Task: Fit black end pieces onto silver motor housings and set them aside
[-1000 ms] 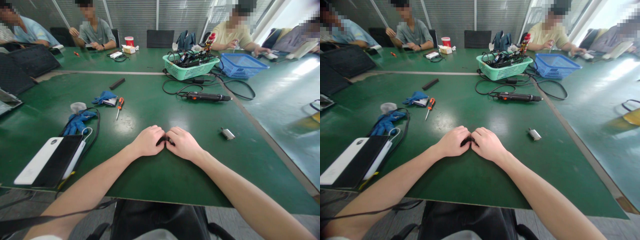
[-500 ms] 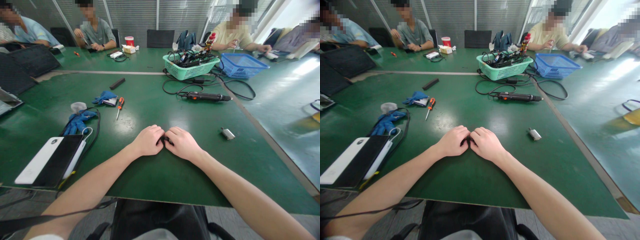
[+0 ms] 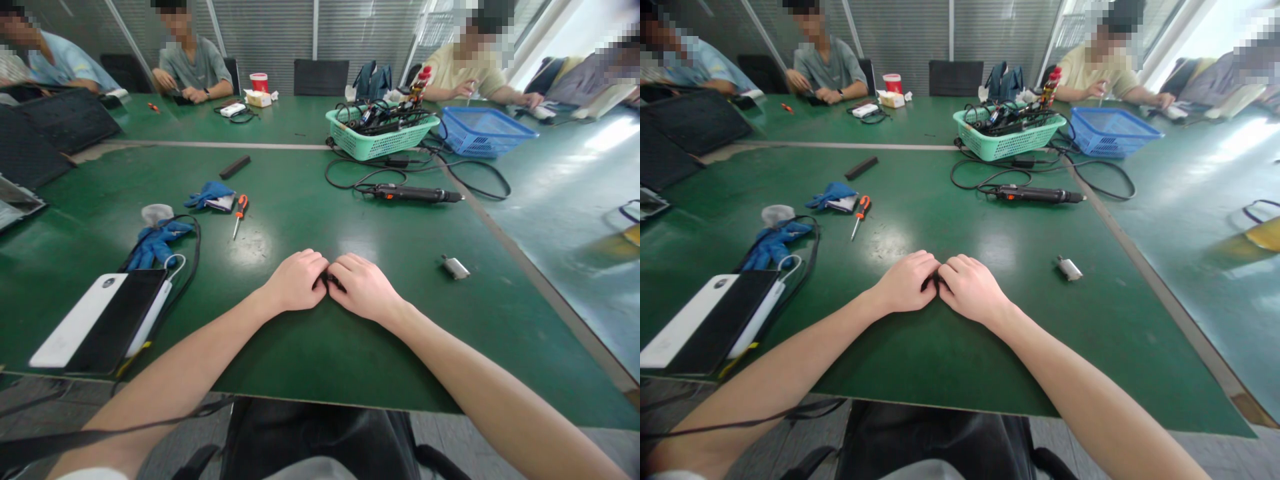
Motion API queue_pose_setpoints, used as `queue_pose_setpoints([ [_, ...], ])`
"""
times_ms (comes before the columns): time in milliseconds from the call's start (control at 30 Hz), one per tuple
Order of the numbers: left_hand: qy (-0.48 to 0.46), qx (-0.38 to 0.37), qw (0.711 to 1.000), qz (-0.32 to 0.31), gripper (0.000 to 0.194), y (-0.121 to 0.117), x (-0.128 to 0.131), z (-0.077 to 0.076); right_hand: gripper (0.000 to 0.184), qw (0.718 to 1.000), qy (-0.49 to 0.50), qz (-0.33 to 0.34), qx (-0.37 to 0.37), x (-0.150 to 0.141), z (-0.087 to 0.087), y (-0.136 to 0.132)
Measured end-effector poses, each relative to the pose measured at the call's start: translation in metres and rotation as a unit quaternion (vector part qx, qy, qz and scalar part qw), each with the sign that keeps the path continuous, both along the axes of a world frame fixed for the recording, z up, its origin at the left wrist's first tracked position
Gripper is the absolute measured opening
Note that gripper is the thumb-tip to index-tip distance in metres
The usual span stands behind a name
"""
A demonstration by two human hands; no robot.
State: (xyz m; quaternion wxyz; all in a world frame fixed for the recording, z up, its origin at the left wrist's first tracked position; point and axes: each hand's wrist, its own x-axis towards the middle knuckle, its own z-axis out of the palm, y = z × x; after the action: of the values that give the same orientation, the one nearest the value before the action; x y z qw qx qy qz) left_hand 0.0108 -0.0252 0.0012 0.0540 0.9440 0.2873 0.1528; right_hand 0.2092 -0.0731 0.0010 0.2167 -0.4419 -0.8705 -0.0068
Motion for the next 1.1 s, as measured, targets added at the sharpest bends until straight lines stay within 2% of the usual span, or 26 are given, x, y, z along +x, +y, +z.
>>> queue_pose_setpoints([
  [833, -0.003, -0.007, 1.000, -0.002, 0.005, -0.001, 0.001, 0.001, 0.010, 1.000, -0.004, -0.006, -0.013, 0.003, -0.004, 0.002],
  [967, -0.015, -0.011, 1.000, -0.002, 0.012, -0.001, 0.001, 0.002, 0.006, 0.999, -0.022, -0.044, -0.013, 0.013, -0.004, 0.007],
  [1100, -0.026, -0.015, 1.000, -0.003, 0.016, -0.002, 0.001, 0.004, 0.006, 0.991, -0.027, -0.128, -0.020, 0.043, -0.002, 0.020],
])
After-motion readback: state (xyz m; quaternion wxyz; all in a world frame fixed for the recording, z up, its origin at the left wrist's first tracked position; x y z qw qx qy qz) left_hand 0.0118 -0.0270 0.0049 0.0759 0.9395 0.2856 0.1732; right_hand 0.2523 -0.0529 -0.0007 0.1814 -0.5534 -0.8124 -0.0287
